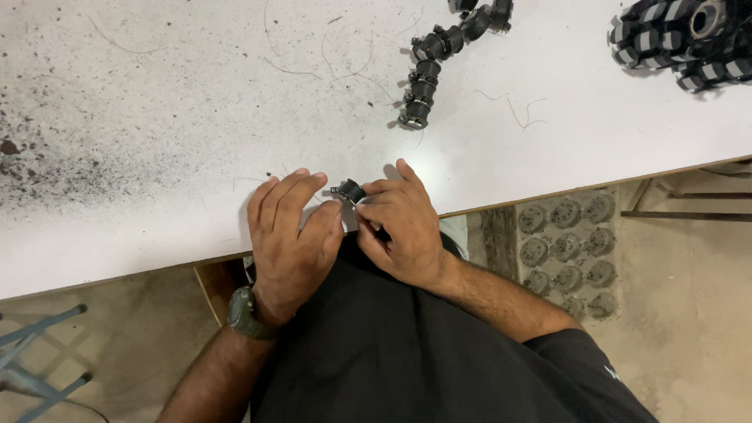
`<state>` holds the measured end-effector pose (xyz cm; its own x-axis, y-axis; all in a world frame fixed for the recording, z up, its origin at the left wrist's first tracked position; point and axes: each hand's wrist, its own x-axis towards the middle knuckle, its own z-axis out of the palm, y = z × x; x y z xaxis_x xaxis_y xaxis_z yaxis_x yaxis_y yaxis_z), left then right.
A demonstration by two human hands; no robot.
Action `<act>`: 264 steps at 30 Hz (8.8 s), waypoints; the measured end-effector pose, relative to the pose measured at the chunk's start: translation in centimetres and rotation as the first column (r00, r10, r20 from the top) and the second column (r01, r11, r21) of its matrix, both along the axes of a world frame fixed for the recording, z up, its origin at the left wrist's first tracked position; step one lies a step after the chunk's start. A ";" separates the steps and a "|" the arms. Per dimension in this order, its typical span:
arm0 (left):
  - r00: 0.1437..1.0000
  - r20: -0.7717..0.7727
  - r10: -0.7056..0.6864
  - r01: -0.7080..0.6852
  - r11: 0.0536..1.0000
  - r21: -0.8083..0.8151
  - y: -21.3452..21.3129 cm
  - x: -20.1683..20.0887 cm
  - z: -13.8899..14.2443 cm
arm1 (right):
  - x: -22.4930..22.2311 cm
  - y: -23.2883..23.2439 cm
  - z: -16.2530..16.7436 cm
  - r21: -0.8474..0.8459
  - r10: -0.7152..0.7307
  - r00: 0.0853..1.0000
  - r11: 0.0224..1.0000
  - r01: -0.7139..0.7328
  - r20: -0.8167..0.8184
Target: The person assembles small black mechanical components on a white table. They use a small flat tool to press or adjust parts on circular hubs and cylindrical pieces, then place the finished items into a clear plastic tray. Another person's hands are visible working on similar parts across the table.
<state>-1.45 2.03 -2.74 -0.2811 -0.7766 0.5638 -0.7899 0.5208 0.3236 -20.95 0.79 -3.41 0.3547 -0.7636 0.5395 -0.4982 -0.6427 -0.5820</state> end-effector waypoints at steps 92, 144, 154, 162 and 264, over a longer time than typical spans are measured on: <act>0.942 -0.335 -0.013 0.087 0.975 0.205 -0.2 -0.3 1.0 | 0.5 1.2 -1.8 -0.023 0.062 0.994 0.998 -0.060 0.089; 0.988 0.139 -0.066 0.022 0.956 0.294 -33.7 -17.7 11.4 | -12.8 -5.2 -0.8 0.197 -0.369 0.817 0.929 0.312 0.443; 0.873 0.458 -0.166 -0.192 0.747 0.637 -18.6 -5.1 8.8 | -17.7 -13.7 3.2 0.259 -0.367 0.902 0.870 0.419 -0.227; 0.903 0.360 -0.234 0.078 0.915 0.396 -3.5 2.4 4.6 | -5.5 -11.5 5.0 0.191 0.279 0.917 0.954 -0.231 -0.285; 0.960 -0.243 0.136 -0.094 0.980 0.176 -3.6 -1.5 -0.1 | 0.7 -4.0 3.7 0.021 0.011 0.998 1.000 -0.010 -0.061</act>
<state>-2.97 -1.61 -2.84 -0.0492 -0.8815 0.4697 -0.7230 0.3558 0.5921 -20.23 -3.17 0.33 0.3943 -0.7705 0.5009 -0.5264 -0.6362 -0.5641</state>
